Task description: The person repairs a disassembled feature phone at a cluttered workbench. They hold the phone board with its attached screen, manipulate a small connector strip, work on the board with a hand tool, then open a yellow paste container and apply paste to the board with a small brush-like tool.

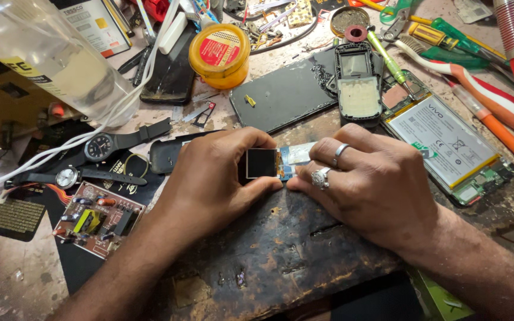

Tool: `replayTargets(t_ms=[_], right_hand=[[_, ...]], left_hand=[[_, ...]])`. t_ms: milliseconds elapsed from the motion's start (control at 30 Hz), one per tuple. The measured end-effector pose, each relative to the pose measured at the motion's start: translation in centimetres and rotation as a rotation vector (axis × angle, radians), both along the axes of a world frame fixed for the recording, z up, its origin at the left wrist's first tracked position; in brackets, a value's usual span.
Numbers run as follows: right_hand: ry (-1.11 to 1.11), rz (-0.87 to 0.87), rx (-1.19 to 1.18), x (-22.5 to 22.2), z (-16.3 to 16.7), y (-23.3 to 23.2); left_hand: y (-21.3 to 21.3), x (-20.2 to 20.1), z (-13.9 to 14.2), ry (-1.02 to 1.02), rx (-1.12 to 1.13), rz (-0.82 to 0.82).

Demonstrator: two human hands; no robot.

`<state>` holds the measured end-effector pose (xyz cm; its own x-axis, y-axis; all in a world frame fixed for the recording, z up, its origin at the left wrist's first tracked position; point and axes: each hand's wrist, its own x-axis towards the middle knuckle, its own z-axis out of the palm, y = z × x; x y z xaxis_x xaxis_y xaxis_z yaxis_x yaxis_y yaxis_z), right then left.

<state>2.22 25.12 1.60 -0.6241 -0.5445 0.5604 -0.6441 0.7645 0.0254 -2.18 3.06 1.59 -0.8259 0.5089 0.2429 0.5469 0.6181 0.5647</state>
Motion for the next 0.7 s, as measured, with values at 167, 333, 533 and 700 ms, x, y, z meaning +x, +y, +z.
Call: replayTargets(t_ms=[167,333,533,700], right_hand=[[0.006,-0.031,-0.031,0.06,0.06,-0.03],[0.033,-0.047,-0.013,0.11,0.08,-0.24],[0.017,-0.006,-0.018,0.18,0.24,-0.20],[0.004,0.007,-0.044,0.14,0.27,-0.11]], left_hand=[[0.01,-0.11,0.03,0.010,0.002,-0.007],[0.06,-0.07,0.04,0.019,-0.024,0.005],[-0.04,-0.05,0.13,0.003,-0.015,-0.001],[-0.07,-0.12,0.27,0.001,-0.019,-0.003]])
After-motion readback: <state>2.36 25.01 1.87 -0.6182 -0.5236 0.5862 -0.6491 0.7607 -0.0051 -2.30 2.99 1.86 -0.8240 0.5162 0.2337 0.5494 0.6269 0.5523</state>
